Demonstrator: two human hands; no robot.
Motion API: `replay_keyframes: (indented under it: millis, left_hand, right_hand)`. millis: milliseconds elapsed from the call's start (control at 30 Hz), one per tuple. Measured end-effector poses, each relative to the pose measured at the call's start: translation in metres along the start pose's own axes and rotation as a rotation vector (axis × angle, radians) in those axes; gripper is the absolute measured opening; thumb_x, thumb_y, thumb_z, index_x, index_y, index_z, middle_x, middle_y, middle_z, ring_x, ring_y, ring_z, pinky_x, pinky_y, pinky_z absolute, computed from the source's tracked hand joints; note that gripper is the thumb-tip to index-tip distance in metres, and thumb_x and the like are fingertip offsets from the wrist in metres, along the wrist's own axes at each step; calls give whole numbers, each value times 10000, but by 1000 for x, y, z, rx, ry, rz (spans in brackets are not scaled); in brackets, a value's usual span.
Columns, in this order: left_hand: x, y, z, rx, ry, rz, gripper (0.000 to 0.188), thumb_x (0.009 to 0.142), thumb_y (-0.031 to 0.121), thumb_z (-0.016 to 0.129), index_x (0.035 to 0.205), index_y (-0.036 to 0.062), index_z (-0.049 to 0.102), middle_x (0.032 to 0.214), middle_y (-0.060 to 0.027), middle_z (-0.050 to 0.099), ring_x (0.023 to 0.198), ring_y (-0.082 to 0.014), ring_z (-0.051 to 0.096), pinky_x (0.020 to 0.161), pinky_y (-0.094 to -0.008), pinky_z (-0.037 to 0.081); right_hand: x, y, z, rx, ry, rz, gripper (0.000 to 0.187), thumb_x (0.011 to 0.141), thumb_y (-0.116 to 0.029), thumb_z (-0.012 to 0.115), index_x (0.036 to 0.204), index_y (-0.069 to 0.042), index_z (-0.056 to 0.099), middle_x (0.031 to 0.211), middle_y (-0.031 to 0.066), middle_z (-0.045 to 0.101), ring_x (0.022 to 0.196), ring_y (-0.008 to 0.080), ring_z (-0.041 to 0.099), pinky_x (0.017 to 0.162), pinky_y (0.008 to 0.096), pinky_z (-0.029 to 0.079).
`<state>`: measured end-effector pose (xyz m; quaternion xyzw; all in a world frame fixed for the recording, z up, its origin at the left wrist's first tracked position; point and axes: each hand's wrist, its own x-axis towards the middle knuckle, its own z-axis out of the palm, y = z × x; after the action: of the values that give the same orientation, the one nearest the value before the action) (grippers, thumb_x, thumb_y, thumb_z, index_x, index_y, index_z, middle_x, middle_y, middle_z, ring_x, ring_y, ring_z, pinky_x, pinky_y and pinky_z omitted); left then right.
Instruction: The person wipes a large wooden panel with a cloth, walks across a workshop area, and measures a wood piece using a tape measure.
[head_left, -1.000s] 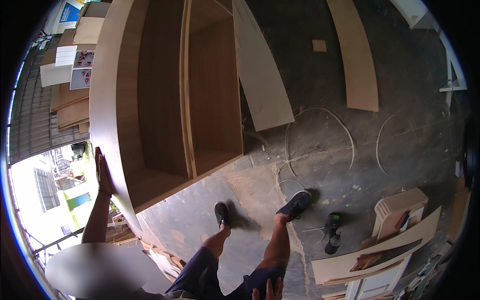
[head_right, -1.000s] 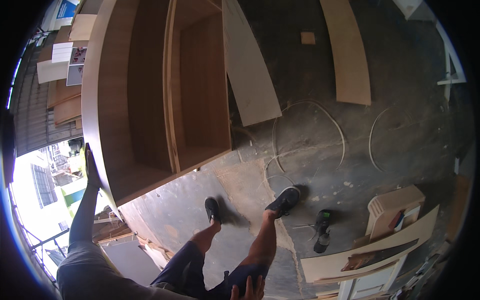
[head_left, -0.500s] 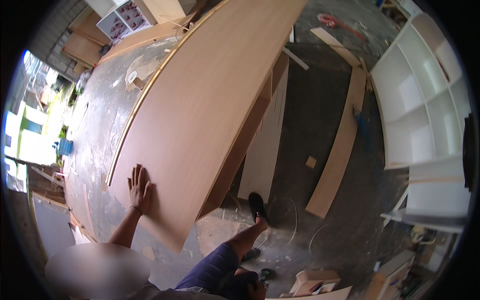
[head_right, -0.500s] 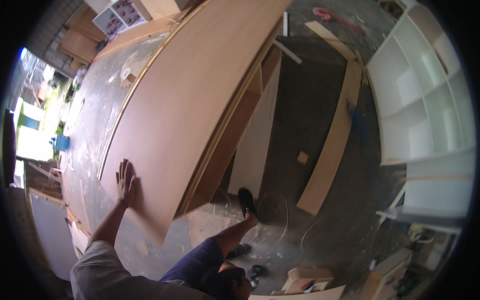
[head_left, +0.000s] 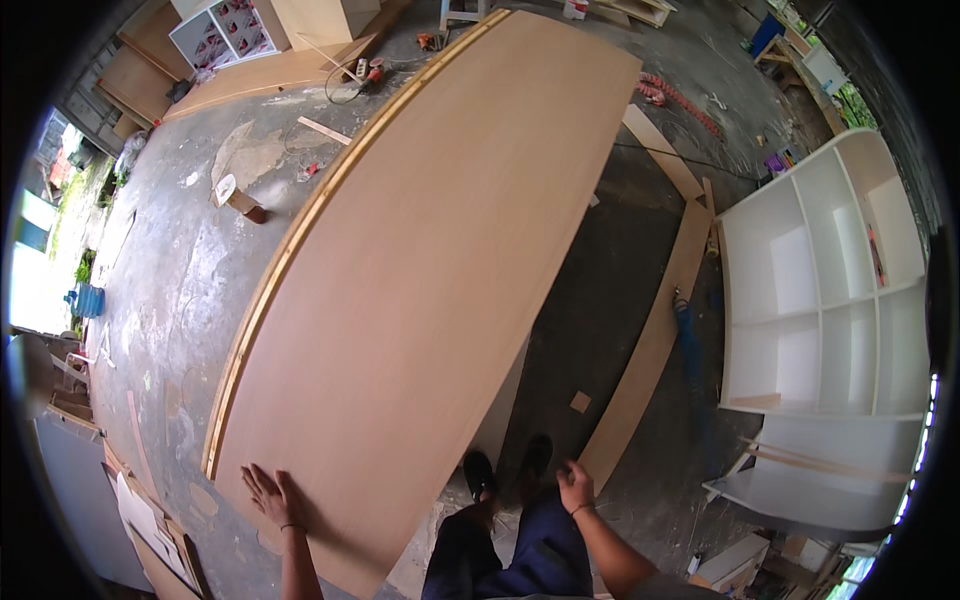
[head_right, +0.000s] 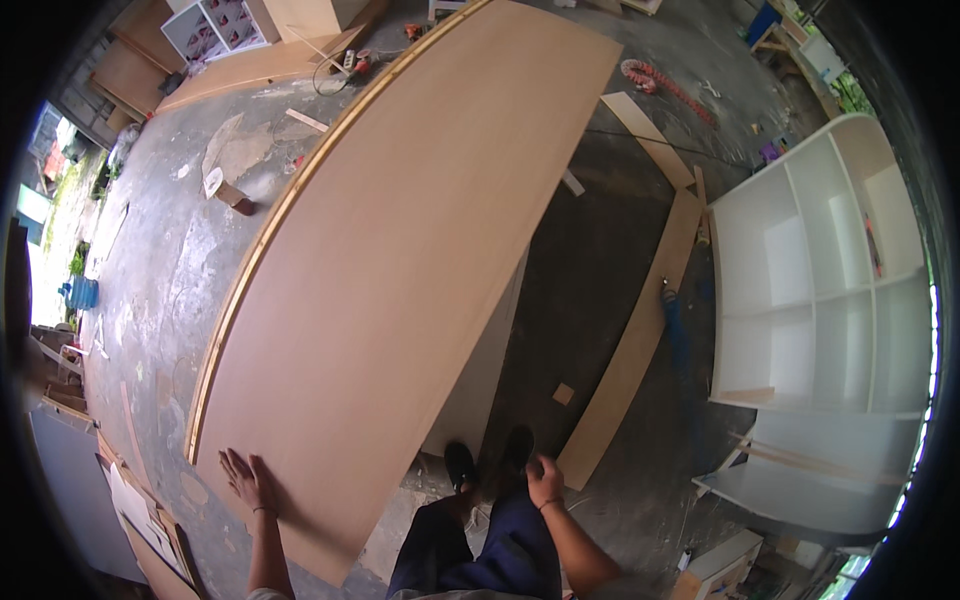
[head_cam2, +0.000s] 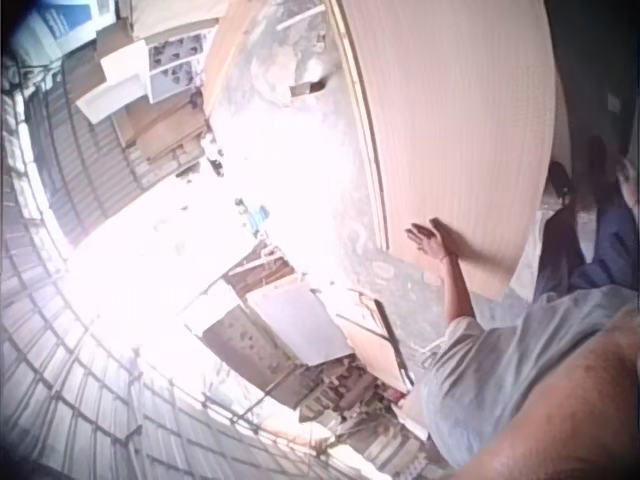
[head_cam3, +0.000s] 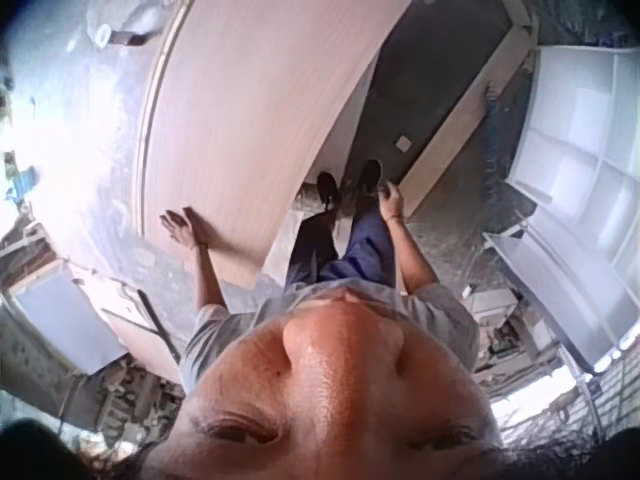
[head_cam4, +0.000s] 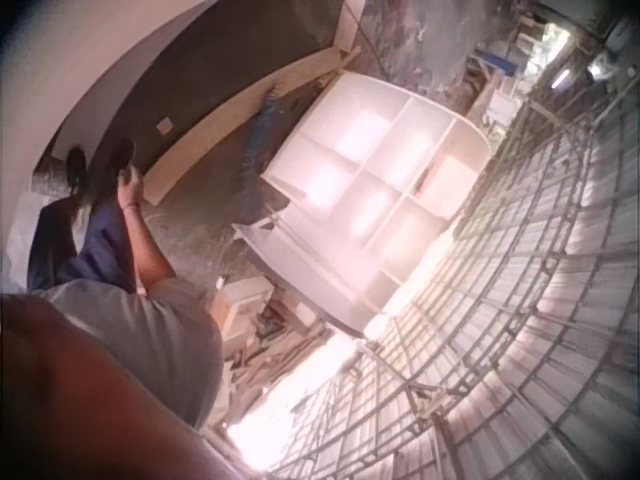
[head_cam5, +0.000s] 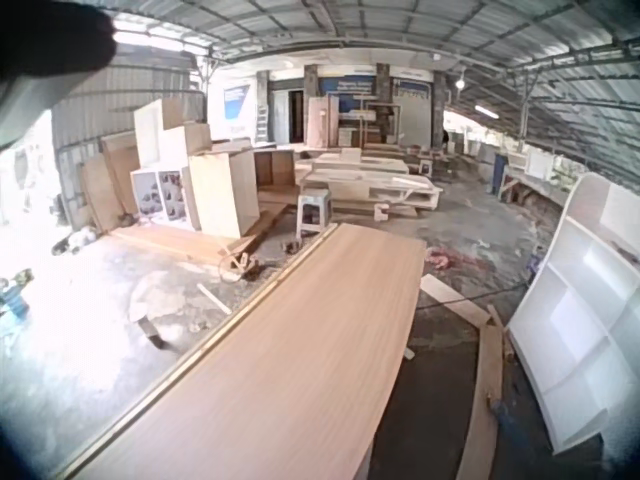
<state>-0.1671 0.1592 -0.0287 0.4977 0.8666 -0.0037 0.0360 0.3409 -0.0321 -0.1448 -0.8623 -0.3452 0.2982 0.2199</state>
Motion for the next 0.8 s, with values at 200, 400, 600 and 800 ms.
replay_keyframes:
  millis: [200,400,600,800]
  left_hand:
    - [3,-12,-9,-76,107,-26,666,896,518,344,1377,60,292,1473,-142,153,1344,-310,186,1064,-485,141]
    - [27,177,-10,-115,14,-111,694,871,498,414,1398,81,239,1475,-166,130,1370,-328,68,1025,-602,26]
    - [37,202,-16,-88,110,-292,749,852,554,401,1403,80,221,1471,-157,145,1369,-307,87,1038,-577,52]
    - [32,203,-11,-65,108,-270,742,853,550,388,1402,80,222,1470,-147,149,1365,-307,99,1046,-556,68]
  right_hand:
    - [240,-107,-11,-346,-53,-697,343,802,-217,565,1089,-31,543,1072,192,558,1000,372,524,855,430,436]
    - [450,-154,1,119,70,-313,344,845,-268,535,1089,-26,544,1031,152,580,973,300,543,821,417,453]
    - [525,-86,-24,447,-85,158,336,844,-250,533,1103,-35,535,1024,138,579,955,282,544,809,411,458]
    - [561,-58,-36,730,-229,371,332,843,-231,531,1116,-44,527,1018,124,578,938,265,546,797,404,464]
